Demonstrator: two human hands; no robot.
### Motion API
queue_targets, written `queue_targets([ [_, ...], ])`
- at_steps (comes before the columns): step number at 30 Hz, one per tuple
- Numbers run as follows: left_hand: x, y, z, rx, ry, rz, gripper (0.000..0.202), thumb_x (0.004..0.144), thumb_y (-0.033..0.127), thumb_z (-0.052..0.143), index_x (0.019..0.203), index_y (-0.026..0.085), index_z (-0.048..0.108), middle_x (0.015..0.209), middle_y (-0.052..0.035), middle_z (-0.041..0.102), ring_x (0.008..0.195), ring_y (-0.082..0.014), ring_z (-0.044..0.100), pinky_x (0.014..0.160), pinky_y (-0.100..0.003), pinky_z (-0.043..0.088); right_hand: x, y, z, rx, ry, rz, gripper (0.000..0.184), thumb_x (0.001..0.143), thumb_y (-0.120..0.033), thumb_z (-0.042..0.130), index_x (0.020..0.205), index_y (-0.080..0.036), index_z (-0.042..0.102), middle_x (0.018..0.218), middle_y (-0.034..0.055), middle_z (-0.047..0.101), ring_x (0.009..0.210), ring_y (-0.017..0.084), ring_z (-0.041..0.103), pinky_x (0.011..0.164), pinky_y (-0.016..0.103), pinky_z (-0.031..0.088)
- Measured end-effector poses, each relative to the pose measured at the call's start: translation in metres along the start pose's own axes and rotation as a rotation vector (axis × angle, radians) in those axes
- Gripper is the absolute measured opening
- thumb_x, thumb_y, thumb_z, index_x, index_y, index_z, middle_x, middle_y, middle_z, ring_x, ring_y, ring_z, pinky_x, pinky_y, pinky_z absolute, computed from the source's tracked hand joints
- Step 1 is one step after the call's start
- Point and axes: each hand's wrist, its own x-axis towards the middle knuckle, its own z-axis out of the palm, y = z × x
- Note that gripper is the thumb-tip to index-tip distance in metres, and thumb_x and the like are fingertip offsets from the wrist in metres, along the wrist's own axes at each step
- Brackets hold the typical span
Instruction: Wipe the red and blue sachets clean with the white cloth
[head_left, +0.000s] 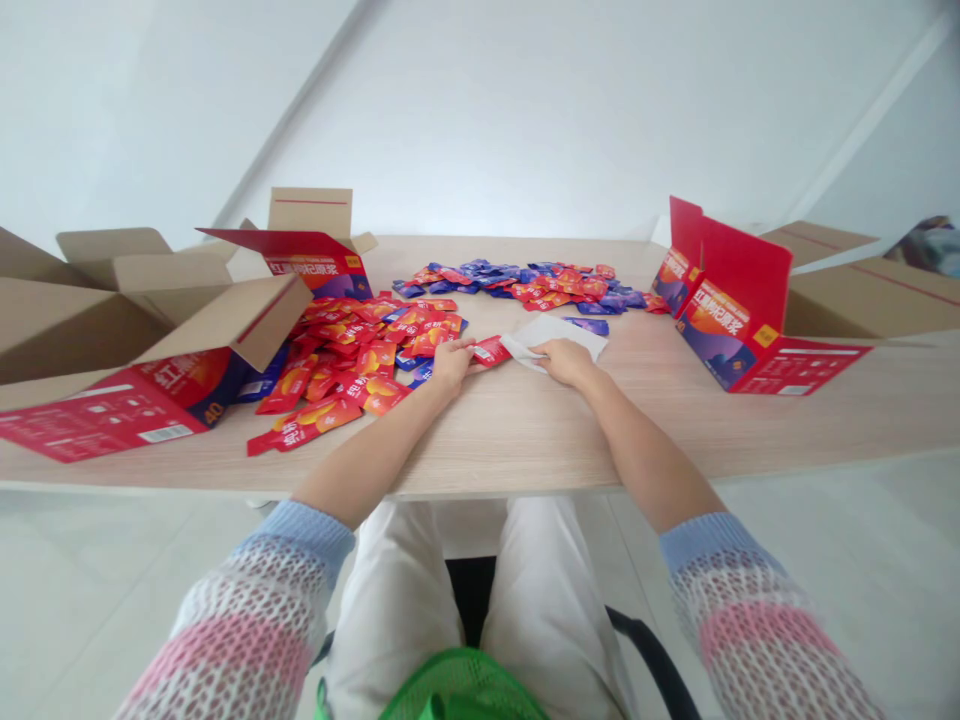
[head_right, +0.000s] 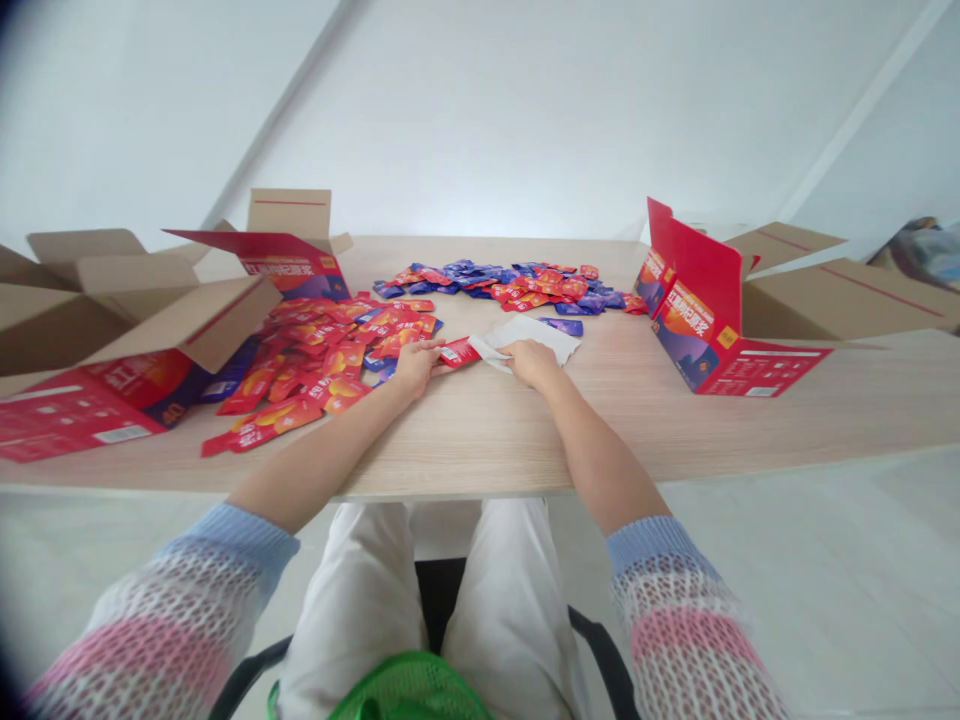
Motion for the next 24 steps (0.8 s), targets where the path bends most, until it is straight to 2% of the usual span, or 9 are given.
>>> queue_targets([
  [2, -0.001, 0.002, -0.001, -0.017, 0.0, 0.007, 0.031, 0.08, -0.002, 0.053, 0.109, 0.004, 0.062, 0.078, -0.01, 0.069, 0.077, -0.0193, 0.07, 0.072, -0.034, 0.06, 0.0, 0.001, 0.0, -0.002, -0.004, 0.013, 0.043, 0.088, -0.048, 0.051, 0.128, -0.036, 0.057, 0.121, 0.0083, 0.064, 0.109, 0.027, 0.059, 0.084, 0.034, 0.044],
  [4, -0.001, 0.002, -0.002, -0.027, -0.007, 0.022, 0.031, 0.079, -0.001, 0.056, 0.109, 0.004, 0.062, 0.078, -0.0096, 0.069, 0.076, -0.0192, 0.07, 0.072, -0.033, 0.06, 0.0, 0.0, 0.001, -0.005, -0.016, 0.004, 0.055, 0.082, -0.061, 0.054, 0.13, -0.034, 0.056, 0.12, 0.0099, 0.065, 0.109, 0.028, 0.059, 0.084, 0.034, 0.044],
  [7, -0.001, 0.002, -0.003, -0.046, -0.025, 0.045, 0.032, 0.078, 0.001, 0.061, 0.11, 0.003, 0.062, 0.08, -0.0106, 0.069, 0.076, -0.019, 0.07, 0.07, -0.031, 0.06, 0.001, -0.003, 0.003, -0.006, -0.009, -0.008, 0.07, 0.074, -0.071, 0.055, 0.133, -0.033, 0.053, 0.121, 0.0115, 0.064, 0.11, 0.03, 0.058, 0.084, 0.036, 0.044],
  [9, 0.0, 0.0, -0.003, -0.065, -0.027, 0.059, 0.034, 0.078, 0.002, 0.062, 0.112, 0.002, 0.061, 0.082, -0.0112, 0.07, 0.074, -0.0184, 0.07, 0.068, -0.029, 0.06, 0.001, -0.005, 0.005, 0.0, 0.012, -0.004, 0.069, 0.074, -0.072, 0.054, 0.132, -0.034, 0.053, 0.12, 0.0117, 0.064, 0.109, 0.029, 0.059, 0.083, 0.035, 0.044],
  [13, 0.004, -0.002, -0.004, -0.067, 0.041, 0.151, 0.036, 0.078, 0.004, 0.062, 0.114, 0.005, 0.062, 0.085, -0.0088, 0.072, 0.073, -0.0164, 0.07, 0.068, -0.027, 0.059, 0.004, -0.009, 0.01, 0.059, 0.066, 0.096, 0.049, 0.083, -0.063, 0.049, 0.118, -0.032, 0.066, 0.109, 0.0103, 0.068, 0.1, 0.025, 0.062, 0.078, 0.031, 0.043],
  [15, 0.006, -0.003, -0.006, -0.046, 0.06, 0.221, 0.033, 0.076, 0.007, 0.065, 0.109, 0.007, 0.065, 0.088, -0.0084, 0.073, 0.076, -0.0168, 0.07, 0.071, -0.027, 0.057, 0.007, -0.007, 0.013, 0.134, 0.135, 0.162, 0.046, 0.087, -0.06, 0.045, 0.105, -0.028, 0.071, 0.099, 0.0091, 0.07, 0.092, 0.023, 0.063, 0.074, 0.029, 0.043],
  [19, 0.007, -0.003, -0.011, 0.114, 0.041, 0.377, 0.024, 0.075, 0.012, 0.067, 0.099, 0.01, 0.07, 0.094, -0.0088, 0.073, 0.086, -0.0183, 0.069, 0.081, -0.028, 0.053, 0.019, 0.007, 0.018, 0.36, 0.376, 0.232, 0.056, 0.091, -0.059, 0.034, 0.094, -0.016, 0.07, 0.085, 0.0082, 0.069, 0.079, 0.021, 0.061, 0.069, 0.027, 0.042],
  [21, 0.004, -0.003, -0.012, 0.272, 0.051, 0.447, 0.019, 0.077, 0.016, 0.067, 0.096, 0.013, 0.071, 0.097, -0.0082, 0.073, 0.093, -0.0193, 0.067, 0.085, -0.029, 0.051, 0.025, 0.018, 0.017, 0.52, 0.506, 0.263, 0.066, 0.091, -0.061, 0.026, 0.097, -0.011, 0.068, 0.084, 0.0096, 0.069, 0.077, 0.021, 0.06, 0.066, 0.027, 0.043],
  [24, -0.006, 0.0, -0.011, 0.538, 0.086, 0.526, 0.014, 0.077, 0.023, 0.069, 0.091, 0.02, 0.072, 0.108, -0.0062, 0.07, 0.107, -0.0223, 0.061, 0.09, -0.03, 0.046, 0.029, 0.03, 0.013, 0.766, 0.649, 0.257, 0.08, 0.09, -0.067, 0.015, 0.112, -0.006, 0.061, 0.095, 0.0128, 0.068, 0.082, 0.02, 0.06, 0.067, 0.025, 0.044],
])
